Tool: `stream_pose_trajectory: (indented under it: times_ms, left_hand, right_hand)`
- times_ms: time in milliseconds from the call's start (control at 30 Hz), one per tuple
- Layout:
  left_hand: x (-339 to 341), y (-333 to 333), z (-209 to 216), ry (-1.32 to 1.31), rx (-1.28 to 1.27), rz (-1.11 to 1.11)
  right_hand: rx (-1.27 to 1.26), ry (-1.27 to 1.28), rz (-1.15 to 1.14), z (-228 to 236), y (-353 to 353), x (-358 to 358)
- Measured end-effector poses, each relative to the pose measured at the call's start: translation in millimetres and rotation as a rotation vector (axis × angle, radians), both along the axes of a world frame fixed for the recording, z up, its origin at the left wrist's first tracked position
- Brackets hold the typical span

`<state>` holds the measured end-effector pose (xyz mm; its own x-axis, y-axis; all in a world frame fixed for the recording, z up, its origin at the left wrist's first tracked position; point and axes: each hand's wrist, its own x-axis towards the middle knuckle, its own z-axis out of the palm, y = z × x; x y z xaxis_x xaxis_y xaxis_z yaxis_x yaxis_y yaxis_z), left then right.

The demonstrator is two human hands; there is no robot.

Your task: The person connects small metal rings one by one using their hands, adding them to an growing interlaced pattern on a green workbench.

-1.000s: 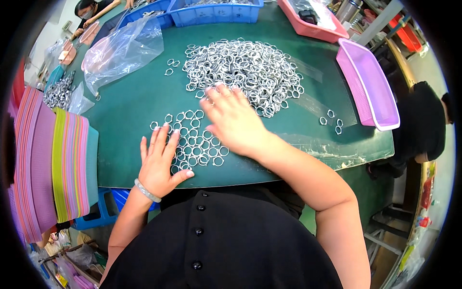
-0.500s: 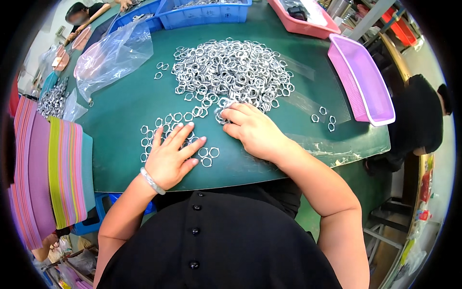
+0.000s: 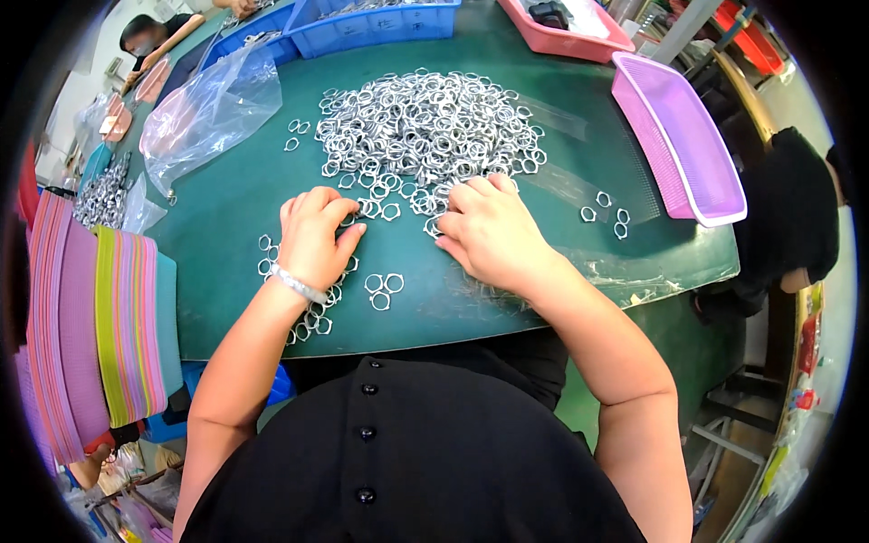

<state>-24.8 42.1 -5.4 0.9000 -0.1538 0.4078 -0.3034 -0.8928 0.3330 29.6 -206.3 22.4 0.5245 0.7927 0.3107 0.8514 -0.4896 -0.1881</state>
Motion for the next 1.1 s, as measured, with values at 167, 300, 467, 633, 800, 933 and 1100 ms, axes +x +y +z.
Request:
stream_pose_trajectory:
  times_ms: [167, 300, 467, 633, 800, 933, 1100]
  left_hand:
    - [11.7, -4.8, -4.4, 0.029, -0.029, 0.005]
    - [7.7, -0.7, -5.6, 0.035, -0.130, -0.002]
    - [0.2, 2.7, -0.5, 0.067, -0.203, -0.005]
    - [-6.8, -2.5, 4.5, 0.100, -0.247, -0.053]
    - [-10.9, -4.4, 1.4, 0.144, -0.311, -0.109]
    - [-13.0, -5.8, 3.2, 0.148, -0.293, -0.150]
    - [-16.4, -4.4, -0.5, 0.098, -0.219, -0.212]
  right_hand:
    - [0.102, -0.021, -0.002, -5.7, 22.9, 3.4]
    - [0.009, -0.106, -0.009, -16.9, 42.6, 10.7]
    - [0.054, -0.092, 0.018, -25.7, 48.4, 16.2]
    - [0.070, -0.037, 0.047, -26.5, 44.5, 12.4]
    - [0.050, -0.004, 0.075, -26.0, 42.4, 10.4]
    - [0.055, 0.000, 0.098, -26.0, 38.9, 9.8]
    - [0.082, 0.024, 0.114, -26.4, 38.7, 10.4]
